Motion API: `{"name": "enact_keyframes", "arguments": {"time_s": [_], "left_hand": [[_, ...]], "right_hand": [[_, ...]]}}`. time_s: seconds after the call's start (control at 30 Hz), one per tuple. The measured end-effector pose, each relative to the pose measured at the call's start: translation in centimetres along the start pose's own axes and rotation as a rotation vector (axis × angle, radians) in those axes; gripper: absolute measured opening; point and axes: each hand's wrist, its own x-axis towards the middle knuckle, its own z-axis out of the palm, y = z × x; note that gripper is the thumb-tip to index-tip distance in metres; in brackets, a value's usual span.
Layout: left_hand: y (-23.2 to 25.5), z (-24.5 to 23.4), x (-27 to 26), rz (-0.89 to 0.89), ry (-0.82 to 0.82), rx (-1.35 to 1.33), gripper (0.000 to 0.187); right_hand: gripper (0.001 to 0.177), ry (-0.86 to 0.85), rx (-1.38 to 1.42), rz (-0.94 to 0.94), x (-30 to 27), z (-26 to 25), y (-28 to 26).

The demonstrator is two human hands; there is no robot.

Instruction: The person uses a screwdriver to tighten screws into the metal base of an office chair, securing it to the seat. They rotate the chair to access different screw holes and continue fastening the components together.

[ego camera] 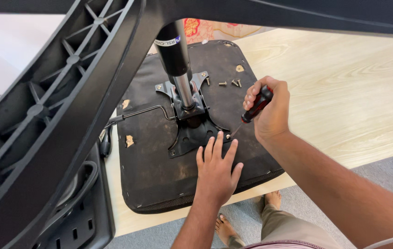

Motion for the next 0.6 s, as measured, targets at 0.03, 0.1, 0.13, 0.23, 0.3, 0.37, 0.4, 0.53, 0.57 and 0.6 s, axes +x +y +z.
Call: {"name": "enact_keyframes", "arguments": {"time_s": [0.03, 0.1, 0.13, 0.23, 0.3, 0.37, 0.4, 0.53, 0.57, 0.6], "left_hand": [[0.0, 0.19, 0.2, -0.009, -0.01, 0.006, 0.064], [0.11, 0.54, 0.61, -0.022, -0.031, 0.017, 0.066], [0.13, 0.59, 0.57, -0.023, -0.018, 0.034, 0.066], [0.33, 0.72, 0.48, -0.022, 0.002, 0.072, 0.067], [0.35, 0.69, 0.47, -0.032, -0.001, 0.087, 0.067], [0.33, 0.57, 0.38, -0.038, -0.001, 0.081, 0.068], [0.34, 0.54, 0.41, -0.039, -0.001, 0.076, 0.068], [0.37, 0.5, 0.55, -0.033, -0.014, 0.104, 0.068], [0.38, 0.49, 0.51, -0.033, -0.013, 0.102, 0.069], [0.35, 0.47, 0.49, -0.036, -0.009, 0.102, 0.07]], "right_hand": [[0.029, 0.003, -0.017, -0.01, 0.06, 0.05, 0.11], [0.029, 0.002, -0.051, -0.023, 0.18, 0.06, 0.19], [0.029, 0.007, -0.067, -0.033, 0.18, 0.01, 0.22], [0.03, -0.01, -0.076, -0.036, 0.13, -0.13, 0.41], [0.029, -0.008, -0.084, -0.054, 0.06, -0.04, 0.61], [0.029, -0.028, -0.075, -0.062, 0.05, 0.16, 0.8], [0.029, -0.04, -0.062, -0.065, 0.03, 0.13, 0.78], [0.029, -0.065, -0.082, -0.05, -0.37, -0.17, 0.87], [0.027, -0.076, -0.111, -0.071, -0.49, -0.19, 0.88], [0.026, -0.091, -0.139, -0.091, -0.63, -0.08, 0.92]]}}
